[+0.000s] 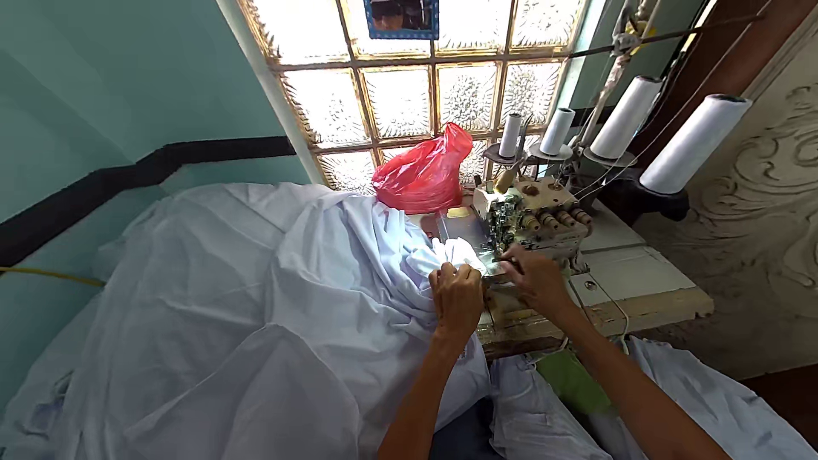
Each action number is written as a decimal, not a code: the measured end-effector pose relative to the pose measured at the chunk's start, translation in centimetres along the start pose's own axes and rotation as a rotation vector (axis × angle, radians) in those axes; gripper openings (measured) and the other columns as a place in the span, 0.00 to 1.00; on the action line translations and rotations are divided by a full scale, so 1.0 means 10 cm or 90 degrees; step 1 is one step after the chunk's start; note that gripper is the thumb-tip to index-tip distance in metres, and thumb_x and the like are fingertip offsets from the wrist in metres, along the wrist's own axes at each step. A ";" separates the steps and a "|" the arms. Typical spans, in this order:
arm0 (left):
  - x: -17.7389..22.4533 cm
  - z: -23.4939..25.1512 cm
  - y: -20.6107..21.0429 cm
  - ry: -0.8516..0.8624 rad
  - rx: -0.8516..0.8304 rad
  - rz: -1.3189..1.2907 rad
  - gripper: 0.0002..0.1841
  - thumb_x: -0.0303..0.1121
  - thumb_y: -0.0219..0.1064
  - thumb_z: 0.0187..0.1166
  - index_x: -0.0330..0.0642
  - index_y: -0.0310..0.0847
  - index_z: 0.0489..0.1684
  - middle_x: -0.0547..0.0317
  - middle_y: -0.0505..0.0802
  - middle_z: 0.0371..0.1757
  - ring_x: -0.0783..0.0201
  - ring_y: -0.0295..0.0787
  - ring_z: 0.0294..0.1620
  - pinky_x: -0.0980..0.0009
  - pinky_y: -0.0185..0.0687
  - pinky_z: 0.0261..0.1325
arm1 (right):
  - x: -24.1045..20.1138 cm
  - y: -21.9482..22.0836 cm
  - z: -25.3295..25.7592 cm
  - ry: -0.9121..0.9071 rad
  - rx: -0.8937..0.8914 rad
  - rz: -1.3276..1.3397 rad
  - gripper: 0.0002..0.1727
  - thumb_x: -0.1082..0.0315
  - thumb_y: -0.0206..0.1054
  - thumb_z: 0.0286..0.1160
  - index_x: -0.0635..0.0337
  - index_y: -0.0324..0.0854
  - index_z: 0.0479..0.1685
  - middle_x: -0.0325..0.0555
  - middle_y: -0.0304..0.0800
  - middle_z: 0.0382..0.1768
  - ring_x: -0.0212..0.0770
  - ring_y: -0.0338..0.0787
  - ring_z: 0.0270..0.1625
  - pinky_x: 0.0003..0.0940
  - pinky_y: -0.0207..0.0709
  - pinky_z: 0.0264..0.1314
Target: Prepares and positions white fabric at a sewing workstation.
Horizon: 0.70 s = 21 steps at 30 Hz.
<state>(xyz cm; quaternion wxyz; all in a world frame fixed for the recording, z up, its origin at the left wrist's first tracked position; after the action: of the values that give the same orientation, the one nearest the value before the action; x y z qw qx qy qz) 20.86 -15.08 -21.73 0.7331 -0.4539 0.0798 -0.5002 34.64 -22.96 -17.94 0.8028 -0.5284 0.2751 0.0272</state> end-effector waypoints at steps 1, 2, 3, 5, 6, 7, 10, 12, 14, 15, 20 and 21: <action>0.00 0.00 -0.07 -0.008 0.001 -0.075 0.09 0.30 0.68 0.78 0.36 0.95 0.39 0.47 0.96 0.39 0.40 0.90 0.48 0.39 0.72 0.64 | 0.10 -0.01 -0.10 -0.002 0.080 0.007 0.16 0.66 0.61 0.86 0.71 0.84 0.59 0.66 0.91 0.42 0.65 0.92 0.42 0.64 0.82 0.46; 0.02 0.00 -0.16 -0.011 0.009 -0.159 0.09 0.30 0.68 0.79 0.35 0.95 0.40 0.47 0.97 0.38 0.44 0.91 0.46 0.41 0.72 0.65 | 0.22 -0.03 -0.19 0.006 0.140 0.001 0.18 0.66 0.61 0.86 0.71 0.81 0.64 0.68 0.91 0.48 0.65 0.92 0.43 0.64 0.83 0.46; 0.06 0.00 -0.26 0.001 0.027 -0.235 0.09 0.29 0.67 0.79 0.34 0.94 0.40 0.49 0.96 0.36 0.48 0.91 0.43 0.45 0.74 0.62 | 0.38 -0.03 -0.27 0.015 0.178 -0.028 0.19 0.68 0.59 0.86 0.72 0.78 0.68 0.70 0.89 0.54 0.68 0.93 0.46 0.65 0.84 0.46; 0.22 0.01 -0.50 0.048 0.044 -0.340 0.08 0.26 0.66 0.79 0.36 0.94 0.41 0.53 0.96 0.36 0.55 0.90 0.43 0.52 0.75 0.62 | 0.77 0.02 -0.42 0.038 0.175 -0.109 0.21 0.77 0.57 0.83 0.75 0.75 0.73 0.78 0.84 0.62 0.77 0.90 0.50 0.72 0.81 0.47; 0.32 0.02 -0.61 0.072 0.049 -0.369 0.09 0.24 0.65 0.79 0.37 0.94 0.41 0.55 0.95 0.36 0.57 0.88 0.44 0.53 0.74 0.63 | 1.01 0.08 -0.50 0.046 0.147 -0.140 0.23 0.80 0.58 0.79 0.74 0.75 0.74 0.81 0.82 0.63 0.82 0.87 0.53 0.77 0.77 0.49; 0.41 0.04 -0.70 0.094 0.063 -0.381 0.10 0.22 0.65 0.78 0.39 0.94 0.42 0.56 0.95 0.37 0.57 0.88 0.48 0.53 0.72 0.65 | 1.21 0.13 -0.58 0.049 0.120 -0.160 0.24 0.81 0.62 0.75 0.71 0.78 0.73 0.82 0.82 0.61 0.85 0.85 0.55 0.81 0.72 0.52; 0.61 0.14 -0.79 0.109 0.115 -0.344 0.10 0.19 0.66 0.74 0.41 0.93 0.41 0.54 0.94 0.52 0.48 0.83 0.67 0.45 0.67 0.75 | 1.52 0.12 -0.74 0.018 0.077 -0.141 0.18 0.78 0.67 0.74 0.70 0.87 0.63 0.83 0.82 0.62 0.89 0.77 0.66 0.86 0.61 0.63; 0.71 0.20 -0.76 0.077 0.111 -0.299 0.10 0.20 0.66 0.75 0.42 0.93 0.44 0.51 0.89 0.68 0.46 0.76 0.77 0.43 0.63 0.79 | 1.45 -0.07 -0.79 -0.038 0.081 -0.046 0.17 0.75 0.60 0.82 0.77 0.85 0.61 0.81 0.82 0.65 0.81 0.80 0.69 0.77 0.67 0.71; 0.82 0.26 -0.72 0.053 0.093 -0.265 0.10 0.23 0.66 0.78 0.44 0.92 0.47 0.53 0.84 0.76 0.48 0.69 0.82 0.45 0.60 0.82 | 1.13 -0.39 -0.80 -0.091 0.149 0.151 0.17 0.75 0.54 0.85 0.78 0.81 0.62 0.63 0.89 0.61 0.51 0.89 0.63 0.45 0.80 0.70; 0.88 0.28 -0.71 0.051 0.093 -0.254 0.10 0.24 0.66 0.78 0.46 0.93 0.48 0.55 0.83 0.77 0.49 0.68 0.83 0.45 0.59 0.82 | 0.92 -0.55 -0.80 -0.128 0.182 0.280 0.14 0.76 0.53 0.84 0.72 0.79 0.59 0.45 0.91 0.57 0.36 0.92 0.59 0.34 0.85 0.67; 1.11 0.30 -0.77 0.074 0.100 -0.232 0.10 0.31 0.73 0.75 0.55 0.94 0.49 0.62 0.81 0.80 0.50 0.62 0.88 0.44 0.56 0.84 | 0.06 -0.63 -0.85 -0.147 0.128 0.561 0.12 0.74 0.53 0.85 0.48 0.73 0.59 0.18 0.90 0.48 0.22 0.91 0.51 0.23 0.86 0.58; 1.13 0.31 -0.79 0.082 0.096 -0.233 0.11 0.31 0.72 0.74 0.56 0.95 0.49 0.62 0.82 0.80 0.49 0.61 0.88 0.43 0.54 0.84 | -0.06 -0.52 -0.87 -0.114 0.068 0.525 0.12 0.75 0.56 0.82 0.48 0.76 0.55 0.15 0.89 0.44 0.16 0.88 0.49 0.17 0.83 0.55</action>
<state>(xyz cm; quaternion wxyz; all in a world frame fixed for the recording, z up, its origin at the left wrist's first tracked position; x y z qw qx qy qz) 22.90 -23.09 -10.22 0.6554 -0.3721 0.0049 -0.6573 32.26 -32.63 -15.90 0.7716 -0.3271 0.3936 0.3777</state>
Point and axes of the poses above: each hand's wrist, its own z-axis towards the middle knuckle, its own y-axis out of the palm, x = y × z, the point moved 1 cm from there along z, towards the middle knuckle
